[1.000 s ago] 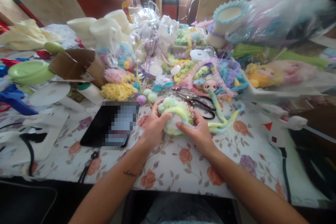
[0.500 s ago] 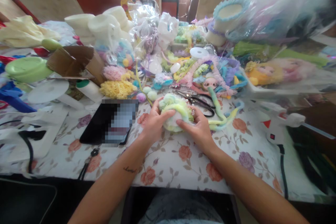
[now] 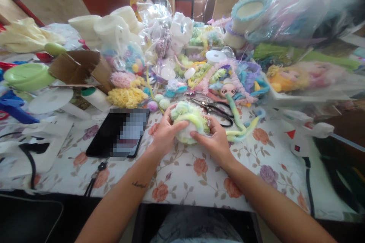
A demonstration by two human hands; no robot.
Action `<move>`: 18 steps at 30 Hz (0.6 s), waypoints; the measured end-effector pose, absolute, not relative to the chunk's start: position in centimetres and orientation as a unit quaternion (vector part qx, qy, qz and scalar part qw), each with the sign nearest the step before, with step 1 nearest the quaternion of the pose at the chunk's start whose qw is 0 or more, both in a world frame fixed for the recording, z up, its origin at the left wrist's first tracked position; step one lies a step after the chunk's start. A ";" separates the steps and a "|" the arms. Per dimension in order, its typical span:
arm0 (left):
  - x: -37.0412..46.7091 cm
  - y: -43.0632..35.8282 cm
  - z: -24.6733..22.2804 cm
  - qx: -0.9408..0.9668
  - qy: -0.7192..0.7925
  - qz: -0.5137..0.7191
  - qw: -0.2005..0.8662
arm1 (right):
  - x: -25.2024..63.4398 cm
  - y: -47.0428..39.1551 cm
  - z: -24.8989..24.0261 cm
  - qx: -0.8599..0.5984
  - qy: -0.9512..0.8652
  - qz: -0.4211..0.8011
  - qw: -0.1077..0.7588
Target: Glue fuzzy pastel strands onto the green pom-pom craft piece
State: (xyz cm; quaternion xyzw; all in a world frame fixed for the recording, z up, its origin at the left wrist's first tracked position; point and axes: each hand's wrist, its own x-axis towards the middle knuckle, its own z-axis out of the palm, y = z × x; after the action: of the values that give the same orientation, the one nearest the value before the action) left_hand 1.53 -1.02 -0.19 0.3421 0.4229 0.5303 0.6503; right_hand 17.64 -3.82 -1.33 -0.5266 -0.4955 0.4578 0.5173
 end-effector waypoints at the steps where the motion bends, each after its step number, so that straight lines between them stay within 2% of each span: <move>1: 1.5 -1.0 -0.2 0.343 0.424 0.530 0.650 | 17.6 -3.8 -1.3 -0.526 -0.495 0.459 0.517; 13: 2.0 -1.0 0.0 0.300 0.438 0.544 0.650 | 17.6 -3.8 -1.5 -0.543 -0.497 0.454 0.502; 18: 1.8 -0.9 -0.5 0.342 0.424 0.520 0.658 | 17.7 -3.8 -1.4 -0.537 -0.470 0.478 0.512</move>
State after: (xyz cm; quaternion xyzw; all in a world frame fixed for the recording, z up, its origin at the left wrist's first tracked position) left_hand 1.78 -0.85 -0.46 0.3423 0.4243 0.5197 0.6578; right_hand 17.69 -3.78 -1.45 -0.5370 -0.4702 0.4780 0.5119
